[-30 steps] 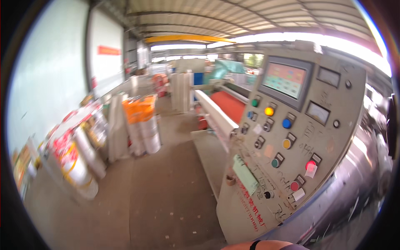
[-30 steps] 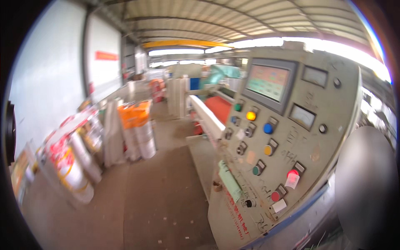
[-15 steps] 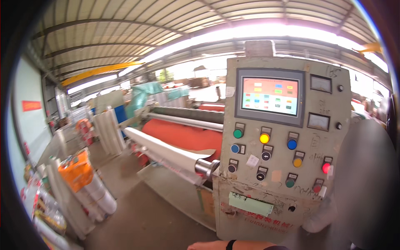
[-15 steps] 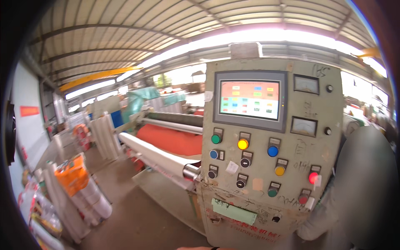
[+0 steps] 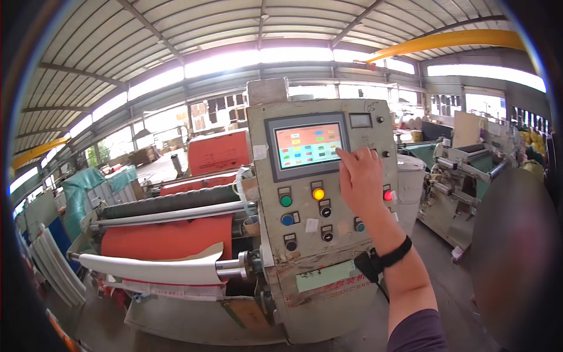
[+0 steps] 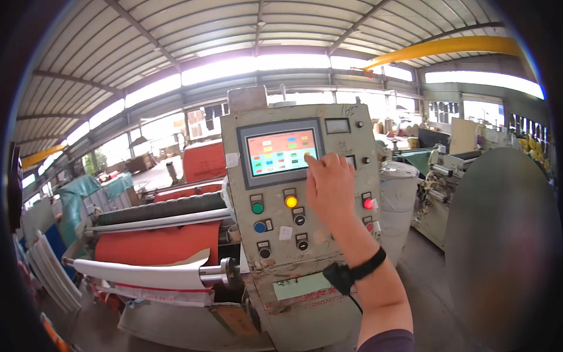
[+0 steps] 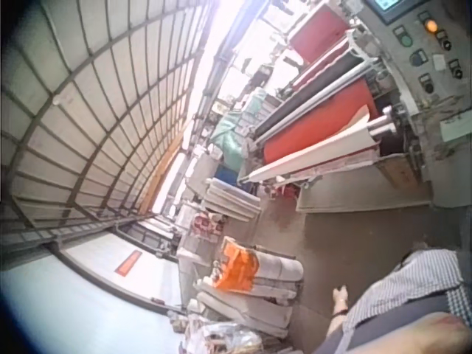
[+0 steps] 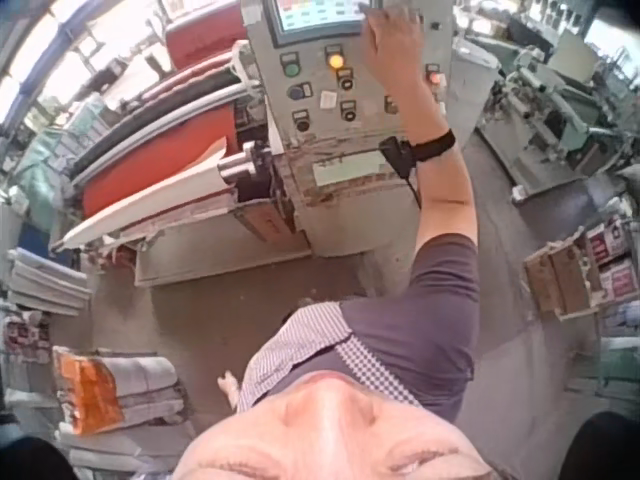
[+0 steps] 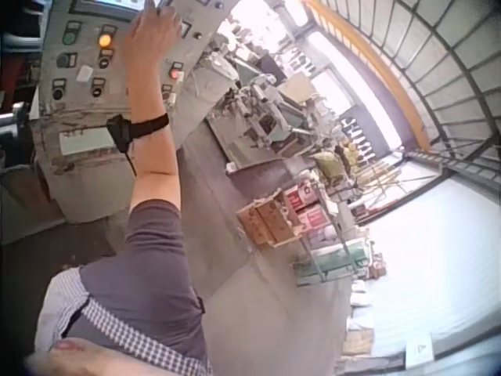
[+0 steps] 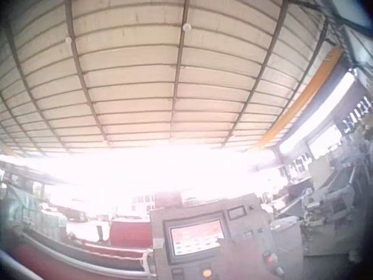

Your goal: Operating an industrial laminating or printing machine for protective floor film, including material adjustment and control panel use.

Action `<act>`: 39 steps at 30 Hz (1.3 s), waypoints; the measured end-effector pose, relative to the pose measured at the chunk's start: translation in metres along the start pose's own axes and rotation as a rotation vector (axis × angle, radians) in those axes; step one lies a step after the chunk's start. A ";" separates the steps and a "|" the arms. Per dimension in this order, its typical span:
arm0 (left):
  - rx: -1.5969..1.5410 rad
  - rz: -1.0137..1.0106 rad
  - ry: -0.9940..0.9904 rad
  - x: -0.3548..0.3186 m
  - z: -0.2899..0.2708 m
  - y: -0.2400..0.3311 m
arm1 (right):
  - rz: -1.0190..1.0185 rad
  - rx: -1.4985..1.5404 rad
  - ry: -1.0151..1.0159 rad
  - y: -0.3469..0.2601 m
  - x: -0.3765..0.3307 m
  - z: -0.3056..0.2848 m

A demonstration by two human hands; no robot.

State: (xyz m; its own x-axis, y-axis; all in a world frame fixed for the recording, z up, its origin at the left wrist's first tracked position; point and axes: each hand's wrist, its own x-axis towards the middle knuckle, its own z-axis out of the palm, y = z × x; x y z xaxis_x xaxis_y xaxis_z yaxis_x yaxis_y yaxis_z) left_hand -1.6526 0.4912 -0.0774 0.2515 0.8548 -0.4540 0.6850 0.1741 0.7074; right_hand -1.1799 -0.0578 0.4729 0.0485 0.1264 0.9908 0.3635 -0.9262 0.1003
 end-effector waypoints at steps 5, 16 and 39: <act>0.304 0.242 -0.062 0.085 0.058 0.034 | 0.038 -0.165 -0.084 0.025 0.008 0.015; 0.242 0.300 -0.228 0.163 0.138 0.036 | -0.021 -0.257 -0.119 0.029 0.015 0.046; 0.108 0.785 -0.462 0.147 0.207 0.303 | 0.030 1.129 -1.287 -0.207 -0.289 0.066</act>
State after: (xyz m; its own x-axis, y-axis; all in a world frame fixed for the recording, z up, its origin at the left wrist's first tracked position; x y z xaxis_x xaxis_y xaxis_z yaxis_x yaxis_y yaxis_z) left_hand -1.2668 0.5687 -0.0417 0.9042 0.4238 -0.0521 0.2562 -0.4409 0.8602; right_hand -1.2076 0.1207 0.1594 0.5227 0.8214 0.2281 0.7480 -0.3136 -0.5849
